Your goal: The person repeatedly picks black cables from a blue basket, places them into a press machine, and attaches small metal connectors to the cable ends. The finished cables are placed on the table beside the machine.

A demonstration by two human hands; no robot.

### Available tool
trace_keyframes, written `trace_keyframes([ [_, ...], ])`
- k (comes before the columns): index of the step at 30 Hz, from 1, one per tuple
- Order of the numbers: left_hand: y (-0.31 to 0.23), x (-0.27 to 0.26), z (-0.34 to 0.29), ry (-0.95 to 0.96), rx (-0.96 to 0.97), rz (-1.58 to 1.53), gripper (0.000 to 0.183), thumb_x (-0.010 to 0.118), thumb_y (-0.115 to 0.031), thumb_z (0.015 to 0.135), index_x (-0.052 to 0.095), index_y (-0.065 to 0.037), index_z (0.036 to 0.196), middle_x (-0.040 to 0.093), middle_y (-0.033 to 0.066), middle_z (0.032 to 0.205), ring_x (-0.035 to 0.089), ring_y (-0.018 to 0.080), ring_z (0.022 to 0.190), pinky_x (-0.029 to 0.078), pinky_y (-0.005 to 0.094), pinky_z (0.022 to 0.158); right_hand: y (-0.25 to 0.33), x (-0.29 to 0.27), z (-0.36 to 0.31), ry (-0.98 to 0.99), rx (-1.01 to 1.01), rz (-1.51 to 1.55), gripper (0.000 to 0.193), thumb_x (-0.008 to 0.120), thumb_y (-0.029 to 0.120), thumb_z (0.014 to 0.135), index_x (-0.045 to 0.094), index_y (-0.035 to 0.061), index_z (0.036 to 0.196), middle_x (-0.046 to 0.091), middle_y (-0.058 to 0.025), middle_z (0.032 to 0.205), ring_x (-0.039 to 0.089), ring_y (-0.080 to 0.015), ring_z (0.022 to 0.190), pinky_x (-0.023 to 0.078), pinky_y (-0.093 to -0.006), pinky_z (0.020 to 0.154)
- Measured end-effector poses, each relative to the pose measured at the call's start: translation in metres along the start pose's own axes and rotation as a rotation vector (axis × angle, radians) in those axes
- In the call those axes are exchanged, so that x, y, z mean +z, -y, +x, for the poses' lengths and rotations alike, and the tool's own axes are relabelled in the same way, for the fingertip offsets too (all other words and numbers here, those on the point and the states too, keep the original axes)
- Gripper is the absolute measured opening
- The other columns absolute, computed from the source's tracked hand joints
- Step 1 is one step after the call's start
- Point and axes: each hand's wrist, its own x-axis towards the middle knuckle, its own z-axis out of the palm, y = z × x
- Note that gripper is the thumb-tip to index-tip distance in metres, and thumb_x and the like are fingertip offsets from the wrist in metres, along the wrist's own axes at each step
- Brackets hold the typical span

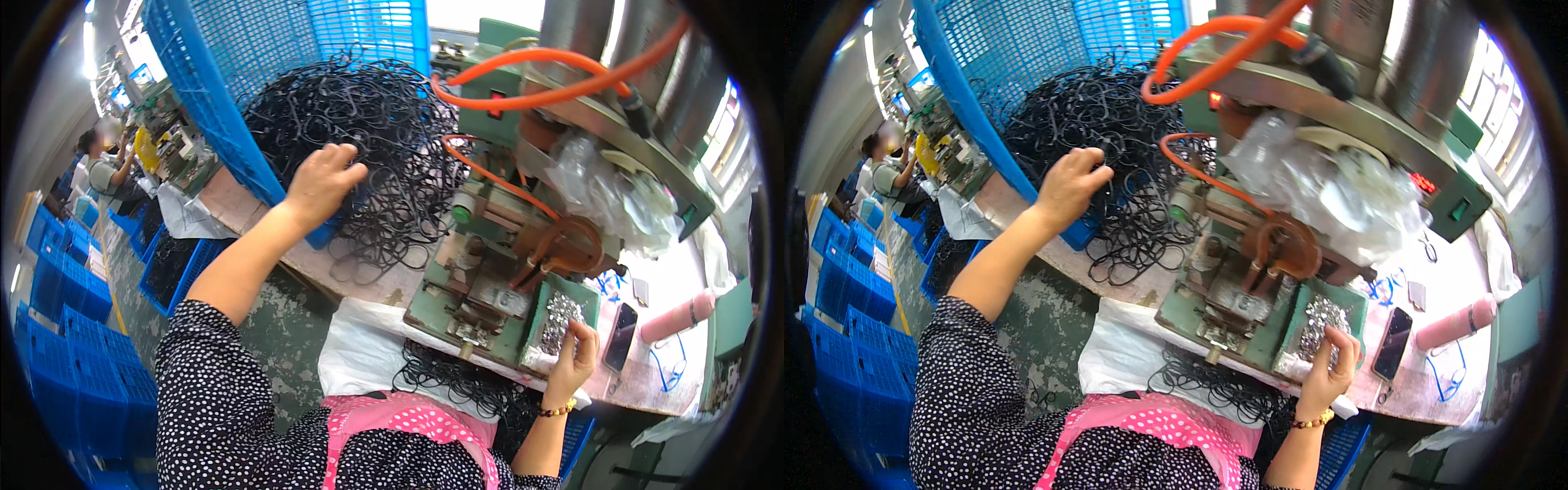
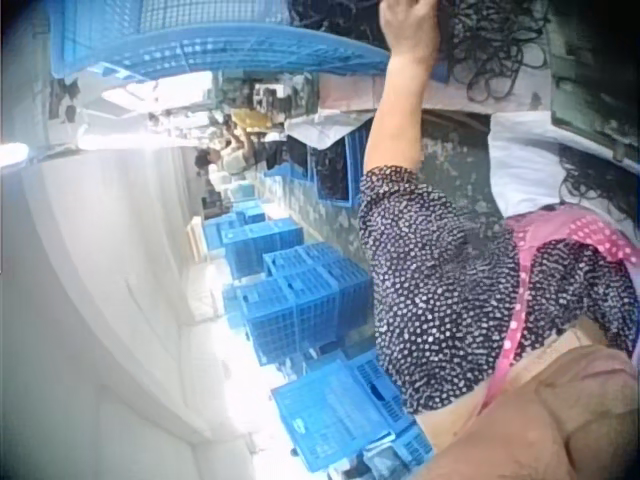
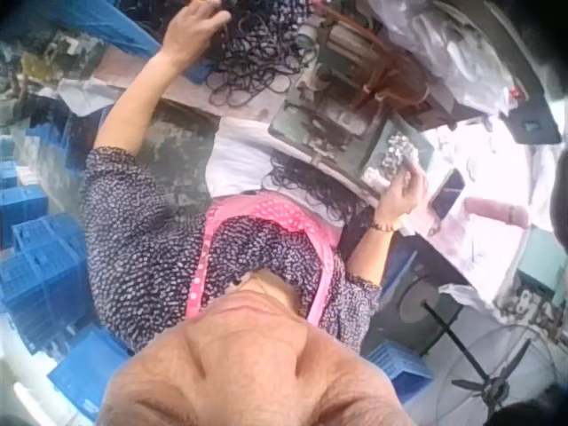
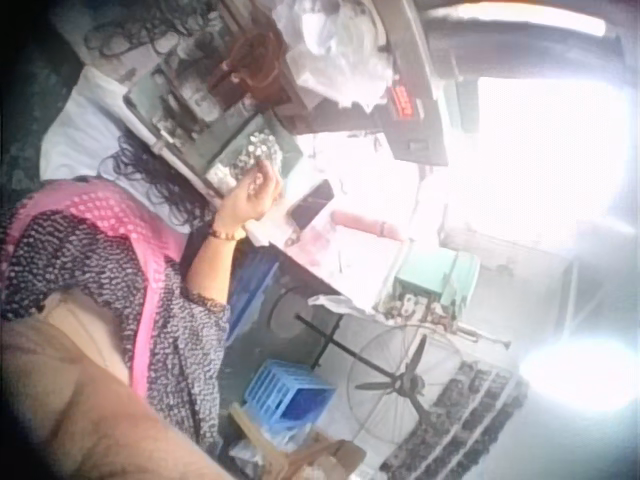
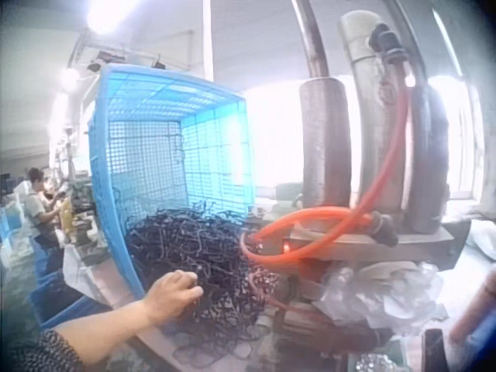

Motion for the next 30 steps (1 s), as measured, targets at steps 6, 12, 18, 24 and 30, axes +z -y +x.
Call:
trace_keyframes([
  [6, -0.011, -0.024, -0.008, -0.101, -0.422, -0.414, 0.016, 0.062, 0.001, 0.091, 0.058, -0.008, 0.104, 0.062, 0.0081, 0.096, 0.061, 0.0227, 0.086, 0.051, 0.0376, 0.075, 0.032, 0.016, 0.002, 0.025, 0.167, 0.355, 0.018, 0.061, -0.011, 0.093, 0.069, -0.0023, 0.107, 0.065, -0.0063, 0.105, 0.06, -0.0145, 0.099, 0.046, -0.0254, 0.089],
  [12, -0.089, -0.042, -0.016, -0.162, -0.921, -1.336, 0.012, 0.053, -0.009, 0.104, 0.05, -0.007, 0.116, 0.063, 0.0055, 0.087, 0.052, 0.0071, 0.063, 0.039, 0.0188, 0.057, 0.062, 0.021, 0.007, 0.14, 0.209, 0.487, 0.019, 0.063, -0.013, 0.088, 0.071, -0.0018, 0.102, 0.064, -0.007, 0.101, 0.059, -0.0158, 0.098, 0.045, -0.0271, 0.09],
  [18, -0.149, -0.068, 0.003, -0.299, -0.824, -1.696, 0.02, 0.05, -0.017, 0.108, 0.052, -0.003, 0.122, 0.062, 0.0078, 0.094, 0.058, 0.0101, 0.071, 0.045, 0.0207, 0.056, 0.085, 0.03, 0.017, 0.193, 0.167, 0.608, 0.019, 0.064, -0.011, 0.088, 0.071, -0.0022, 0.102, 0.065, -0.009, 0.103, 0.059, -0.0181, 0.099, 0.045, -0.029, 0.091],
  [24, -0.169, -0.078, 0.027, -0.331, -0.706, -1.792, 0.022, 0.05, -0.017, 0.108, 0.055, -0.001, 0.121, 0.065, 0.0102, 0.107, 0.061, 0.0117, 0.076, 0.046, 0.0209, 0.057, 0.092, 0.049, 0.018, 0.161, 0.005, 0.553, 0.021, 0.063, -0.013, 0.087, 0.072, -0.0013, 0.102, 0.065, -0.0086, 0.103, 0.06, -0.0233, 0.099, 0.045, -0.0347, 0.095],
  [30, -0.174, -0.061, 0.047, -0.479, -0.652, -1.789, 0.021, 0.058, -0.016, 0.105, 0.061, 0.001, 0.117, 0.07, 0.0114, 0.107, 0.068, 0.0149, 0.082, 0.048, 0.0219, 0.06, 0.096, 0.066, 0.012, 0.131, 0.017, 0.397, 0.035, 0.07, -0.003, 0.085, 0.063, 0.0044, 0.118, 0.066, -0.007, 0.098, 0.061, -0.0243, 0.101, 0.033, -0.0483, 0.114],
])
